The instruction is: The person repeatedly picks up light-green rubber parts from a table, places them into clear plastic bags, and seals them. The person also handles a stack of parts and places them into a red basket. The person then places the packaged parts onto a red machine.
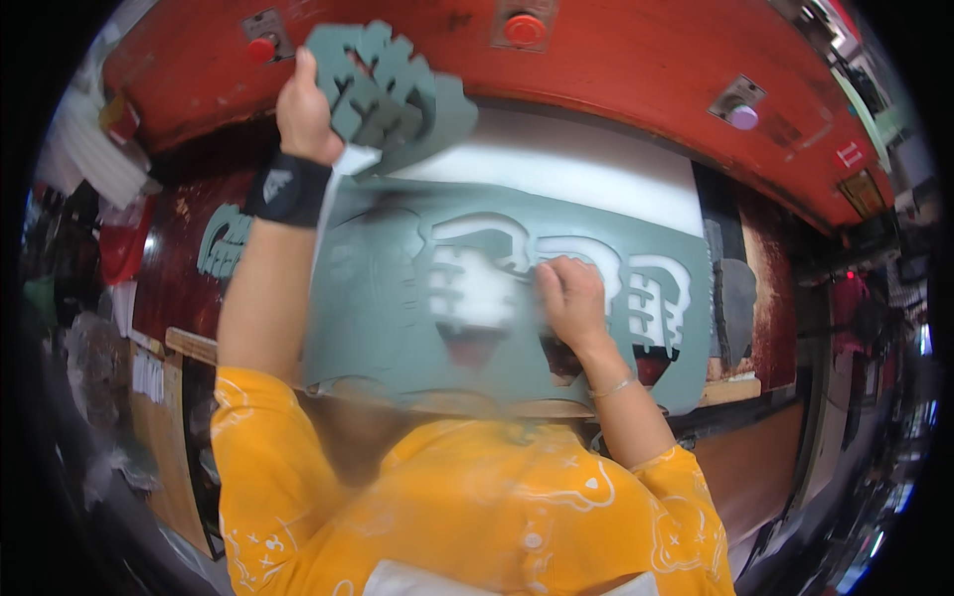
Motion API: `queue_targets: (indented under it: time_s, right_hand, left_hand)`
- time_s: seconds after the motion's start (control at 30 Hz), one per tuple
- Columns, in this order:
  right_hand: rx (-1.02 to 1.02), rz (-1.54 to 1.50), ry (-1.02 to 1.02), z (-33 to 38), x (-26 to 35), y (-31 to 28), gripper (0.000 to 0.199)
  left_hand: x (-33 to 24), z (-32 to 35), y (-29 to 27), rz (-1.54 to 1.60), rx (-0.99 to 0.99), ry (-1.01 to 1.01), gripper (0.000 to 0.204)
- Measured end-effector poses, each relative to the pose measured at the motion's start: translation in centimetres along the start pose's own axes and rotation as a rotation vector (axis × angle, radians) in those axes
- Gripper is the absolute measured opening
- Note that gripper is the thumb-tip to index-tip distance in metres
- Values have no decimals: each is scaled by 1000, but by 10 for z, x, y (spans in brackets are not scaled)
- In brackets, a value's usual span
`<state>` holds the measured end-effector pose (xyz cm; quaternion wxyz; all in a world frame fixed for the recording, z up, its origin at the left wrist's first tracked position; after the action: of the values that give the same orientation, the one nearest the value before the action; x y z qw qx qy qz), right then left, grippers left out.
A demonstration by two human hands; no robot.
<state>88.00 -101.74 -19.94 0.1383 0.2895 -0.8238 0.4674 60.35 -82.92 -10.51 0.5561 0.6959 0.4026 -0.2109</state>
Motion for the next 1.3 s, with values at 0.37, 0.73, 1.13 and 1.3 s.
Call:
queue_targets:
  time_s: [0.37, 0.73, 1.13, 1.3]
  right_hand:
    - [116, -77, 109, 4, -13, 4, 13]
    - [210, -88, 84, 8, -7, 13, 18]
    - [186, -147, 49, 12, -30, 17, 23]
    - [186, -99, 91, 9, -20, 15, 17]
  left_hand:
    - [-19, 159, -83, -1117, 1374, 379, 27]
    - [-19, 178, -110, -1053, 1380, 659, 50]
    - [24, 124, -80, -870, 76, 104, 37]
    - [-24, 22, -99, -414, -655, 120, 57]
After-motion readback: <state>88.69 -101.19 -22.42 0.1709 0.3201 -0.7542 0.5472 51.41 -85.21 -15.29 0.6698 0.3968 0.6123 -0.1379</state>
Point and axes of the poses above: each hand's wrist, its own z-axis away from the middle knuckle, its own y-axis out of the palm, x = y × z, the point moved 1 cm from there along -z, towards the middle knuckle, and after that the axes turned 4 degrees about y, right-handed, at the moved point
